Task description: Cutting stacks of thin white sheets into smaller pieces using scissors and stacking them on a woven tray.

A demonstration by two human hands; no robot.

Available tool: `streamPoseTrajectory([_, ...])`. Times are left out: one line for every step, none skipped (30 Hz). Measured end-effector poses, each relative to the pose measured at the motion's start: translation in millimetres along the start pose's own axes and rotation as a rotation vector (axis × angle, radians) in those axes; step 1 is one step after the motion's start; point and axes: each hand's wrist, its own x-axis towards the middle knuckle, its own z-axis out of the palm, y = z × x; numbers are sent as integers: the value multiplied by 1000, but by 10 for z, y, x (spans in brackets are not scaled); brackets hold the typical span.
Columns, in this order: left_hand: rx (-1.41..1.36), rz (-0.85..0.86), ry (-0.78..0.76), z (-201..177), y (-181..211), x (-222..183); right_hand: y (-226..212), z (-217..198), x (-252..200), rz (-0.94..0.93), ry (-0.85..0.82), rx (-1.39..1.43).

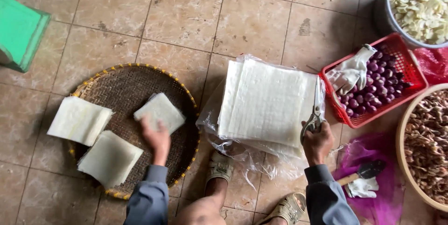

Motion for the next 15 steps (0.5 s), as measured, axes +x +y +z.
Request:
streamPoseTrajectory([-5,-3,-1,137,241,-124,-12,-6,11,-3,4,-4])
streamPoseTrajectory([-212,9,-144,271,484,-248,-23,-13,23,-42,53,-17])
streamPoseTrajectory([-417,25,-287,390,724,-357,-39,-8,17,-79,101,-28])
streamPoseTrajectory([-420,26,-288,506,851,-417,-69,-10,26,-79,105,-29])
streamPoseTrajectory([-194,253,-365,630,986,-470,-102,-12,45,-70,74,-27])
streamPoseTrajectory([37,477,-434,755,1126,-521,-137,-16,66,-61,44,-26])
streamPoseTrajectory([31,482,-435,854,1146,-553,-31,83,89,-59,50,-25])
streamPoseTrajectory([100,416,-499,955,1167,-583,74,183,114,-48,21,-83])
streamPoseTrajectory([168,346,-558,1064,1193,-616,175,286,163,-41,-9,-140])
streamPoseTrajectory([163,348,-555,1124,1198,-629,186,277,163,-44,-4,-140])
streamPoseTrajectory([144,295,-590,1167,1182,-656,204,271,142,-86,-7,-168])
streamPoseTrajectory([126,243,-624,1211,1162,-681,222,272,119,-127,-10,-195])
streamPoseTrajectory([127,238,-622,1195,1203,-697,266,282,118,-130,-13,-196])
streamPoseTrajectory([118,247,-614,1180,1244,-714,311,292,118,-160,-9,-194])
streamPoseTrajectory([109,257,-605,1167,1290,-726,353,299,121,-190,-2,-192])
